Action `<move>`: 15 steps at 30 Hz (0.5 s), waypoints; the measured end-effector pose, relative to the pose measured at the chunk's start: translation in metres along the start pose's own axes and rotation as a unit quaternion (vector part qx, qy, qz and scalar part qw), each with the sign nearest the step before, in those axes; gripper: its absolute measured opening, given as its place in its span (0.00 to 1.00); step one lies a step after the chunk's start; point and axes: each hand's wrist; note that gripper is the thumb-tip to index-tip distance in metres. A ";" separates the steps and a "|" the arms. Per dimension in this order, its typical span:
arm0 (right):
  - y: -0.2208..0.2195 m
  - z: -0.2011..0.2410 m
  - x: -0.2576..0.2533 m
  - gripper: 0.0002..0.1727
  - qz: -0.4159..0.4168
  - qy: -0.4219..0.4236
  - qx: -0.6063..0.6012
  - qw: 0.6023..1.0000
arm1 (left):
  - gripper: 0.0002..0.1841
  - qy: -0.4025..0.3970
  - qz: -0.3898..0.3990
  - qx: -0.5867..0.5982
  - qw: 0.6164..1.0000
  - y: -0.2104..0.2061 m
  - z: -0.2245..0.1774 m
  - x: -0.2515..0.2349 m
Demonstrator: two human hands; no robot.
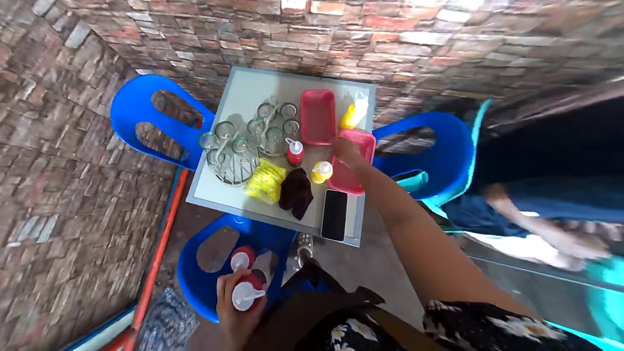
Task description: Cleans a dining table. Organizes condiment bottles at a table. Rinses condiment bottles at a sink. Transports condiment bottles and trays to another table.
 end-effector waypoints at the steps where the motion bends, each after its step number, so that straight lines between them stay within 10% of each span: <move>1: 0.003 0.000 -0.003 0.27 -0.002 0.003 -0.002 1.000 | 0.31 0.009 -0.010 0.000 1.000 -0.004 -0.002 -0.002; 15: 0.059 -0.063 0.054 0.19 -0.073 0.089 -0.056 0.992 | 0.31 0.015 0.003 0.053 0.998 -0.017 0.017 -0.006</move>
Point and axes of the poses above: each hand's wrist, its own x-axis away from the middle knuckle, its own y-axis out of the back of the hand, z = x × y, and after that the axes turned 2 degrees about -x, right-handed
